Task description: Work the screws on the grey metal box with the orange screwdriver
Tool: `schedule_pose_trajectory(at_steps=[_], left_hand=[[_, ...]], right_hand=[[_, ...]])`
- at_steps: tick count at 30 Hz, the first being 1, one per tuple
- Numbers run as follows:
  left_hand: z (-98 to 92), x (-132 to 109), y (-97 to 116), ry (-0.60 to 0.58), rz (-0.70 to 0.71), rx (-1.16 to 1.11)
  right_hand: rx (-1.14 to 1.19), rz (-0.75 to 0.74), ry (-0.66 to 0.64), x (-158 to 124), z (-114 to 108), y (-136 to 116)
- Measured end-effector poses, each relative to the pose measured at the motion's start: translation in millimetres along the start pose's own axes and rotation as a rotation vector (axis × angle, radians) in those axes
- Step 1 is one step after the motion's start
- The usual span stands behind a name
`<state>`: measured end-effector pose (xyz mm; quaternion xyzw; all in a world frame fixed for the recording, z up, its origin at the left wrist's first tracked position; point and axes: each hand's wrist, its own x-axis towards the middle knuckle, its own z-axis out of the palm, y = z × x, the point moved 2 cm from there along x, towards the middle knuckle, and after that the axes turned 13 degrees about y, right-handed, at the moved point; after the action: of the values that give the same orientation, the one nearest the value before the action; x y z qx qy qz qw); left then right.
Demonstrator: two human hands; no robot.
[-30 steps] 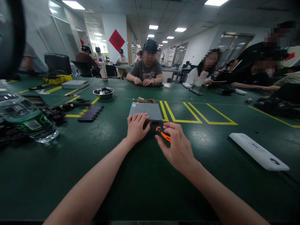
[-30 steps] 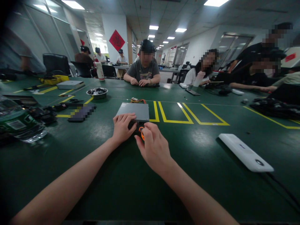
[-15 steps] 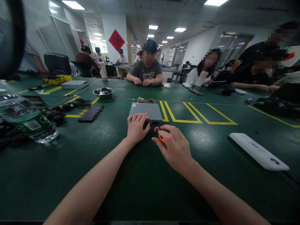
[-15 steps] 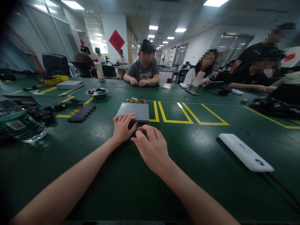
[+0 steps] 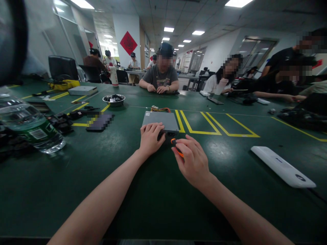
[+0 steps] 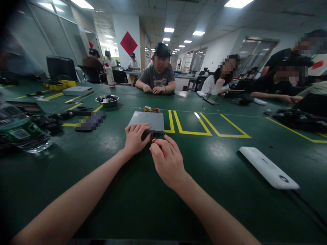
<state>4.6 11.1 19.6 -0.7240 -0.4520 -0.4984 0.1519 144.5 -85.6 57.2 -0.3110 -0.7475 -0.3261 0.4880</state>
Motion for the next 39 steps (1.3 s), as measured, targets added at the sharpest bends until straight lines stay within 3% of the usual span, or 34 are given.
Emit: schedule_pose_trajectory(at_steps=[4,10,17,23,31,39], left_hand=[[0.0,0,0,0.004,0.008,0.004],[1.0,0,-1,0.006,0.013,0.014],[1.4,-1,-1,0.003,0.013,0.009],[2.6,-1,-2,0.007,0.008,0.012],[2.3,-1,-2,0.013,0.005,0.008],[4.0,-2,-3,0.025,0.01,0.017]], right_hand=[[0.082,-0.009,-0.017,-10,4,-4],[0.016,-0.011,-0.022,-11,4,-2],[0.246,0.052,-0.023,-18,9,2],[0.072,0.052,0.01,-13,4,7],[0.145,0.102,0.032,-19,5,9],[0.16,-0.057,-0.079,-13,4,1]])
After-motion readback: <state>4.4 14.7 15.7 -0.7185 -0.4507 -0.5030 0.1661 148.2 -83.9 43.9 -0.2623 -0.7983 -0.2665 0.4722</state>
